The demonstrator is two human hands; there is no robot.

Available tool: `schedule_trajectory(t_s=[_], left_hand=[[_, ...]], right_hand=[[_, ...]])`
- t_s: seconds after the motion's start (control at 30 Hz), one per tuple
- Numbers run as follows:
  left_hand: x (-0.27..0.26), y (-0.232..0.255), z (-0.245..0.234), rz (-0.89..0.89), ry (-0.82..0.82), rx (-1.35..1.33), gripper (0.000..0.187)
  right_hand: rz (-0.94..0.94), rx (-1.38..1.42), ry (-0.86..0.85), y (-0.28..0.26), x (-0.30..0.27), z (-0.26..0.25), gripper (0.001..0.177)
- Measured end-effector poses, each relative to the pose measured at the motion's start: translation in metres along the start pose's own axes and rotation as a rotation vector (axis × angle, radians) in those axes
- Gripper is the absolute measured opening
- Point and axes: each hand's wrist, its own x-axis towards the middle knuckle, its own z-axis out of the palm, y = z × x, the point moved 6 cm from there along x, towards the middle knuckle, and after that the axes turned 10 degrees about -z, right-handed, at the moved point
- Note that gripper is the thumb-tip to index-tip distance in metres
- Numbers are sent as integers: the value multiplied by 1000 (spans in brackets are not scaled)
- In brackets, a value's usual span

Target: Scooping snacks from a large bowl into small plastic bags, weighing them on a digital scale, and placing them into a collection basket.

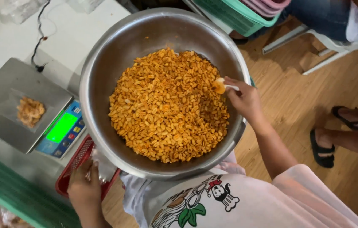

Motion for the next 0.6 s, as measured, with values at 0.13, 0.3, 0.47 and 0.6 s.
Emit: schedule_trajectory(t_s=[0.13,0.3,0.47,0.6], left_hand=[[16,-15,35,90,-3,149,49],[22,-28,47,-132,-95,124,53],[23,-25,42,5,120,207,44],[17,-15,13,-42,223,182,19]], right_hand=[[52,248,39,-3,5,-18,21],[189,-6,167,16,1,-90,27],[207,-972,85,74,7,-109,33],[-200,-483,-115,3,13,-6,28]])
